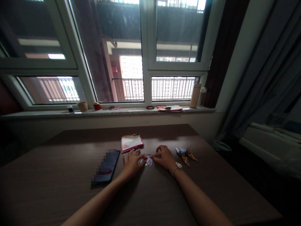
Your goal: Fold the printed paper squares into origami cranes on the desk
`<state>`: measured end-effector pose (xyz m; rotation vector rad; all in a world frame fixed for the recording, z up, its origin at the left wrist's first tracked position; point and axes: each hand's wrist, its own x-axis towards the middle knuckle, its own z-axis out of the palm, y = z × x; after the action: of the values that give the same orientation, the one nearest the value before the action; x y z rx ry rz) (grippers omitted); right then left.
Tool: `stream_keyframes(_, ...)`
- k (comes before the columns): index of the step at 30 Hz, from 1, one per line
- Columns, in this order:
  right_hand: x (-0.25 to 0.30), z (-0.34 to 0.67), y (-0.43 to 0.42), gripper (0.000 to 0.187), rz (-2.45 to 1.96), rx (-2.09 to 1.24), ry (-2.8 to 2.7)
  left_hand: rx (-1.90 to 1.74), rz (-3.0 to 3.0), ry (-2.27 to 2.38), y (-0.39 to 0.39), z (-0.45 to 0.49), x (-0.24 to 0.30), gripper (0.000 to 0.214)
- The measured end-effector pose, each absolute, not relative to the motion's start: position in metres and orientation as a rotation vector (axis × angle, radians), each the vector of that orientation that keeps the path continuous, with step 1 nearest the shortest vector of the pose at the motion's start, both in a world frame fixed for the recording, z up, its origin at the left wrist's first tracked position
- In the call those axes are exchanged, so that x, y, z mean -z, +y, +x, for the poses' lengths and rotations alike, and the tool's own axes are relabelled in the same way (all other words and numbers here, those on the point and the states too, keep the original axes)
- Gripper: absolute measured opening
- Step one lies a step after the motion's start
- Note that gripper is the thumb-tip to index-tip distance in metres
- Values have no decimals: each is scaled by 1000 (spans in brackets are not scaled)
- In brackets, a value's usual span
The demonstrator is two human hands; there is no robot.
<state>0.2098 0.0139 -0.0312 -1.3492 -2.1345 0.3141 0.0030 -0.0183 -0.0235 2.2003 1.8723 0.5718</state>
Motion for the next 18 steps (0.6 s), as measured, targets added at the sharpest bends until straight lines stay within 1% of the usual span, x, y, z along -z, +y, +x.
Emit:
stream_keyframes(3,32,211,16,18,-1395,-305,-2088,-569,2194,1871,-19,2,23,22)
stream_keyframes(11,35,214,16,18,-1372,-302,-2064,-558,2187,1888,-20,0,21,23)
stream_keyframes(16,32,211,8,24,-1260,-251,-2153,-566,2186,1890,-20,0,22,23)
stream_keyframes(18,33,207,4,30,-1239,-229,-2260,-571,2192,1893,-19,0,23,23)
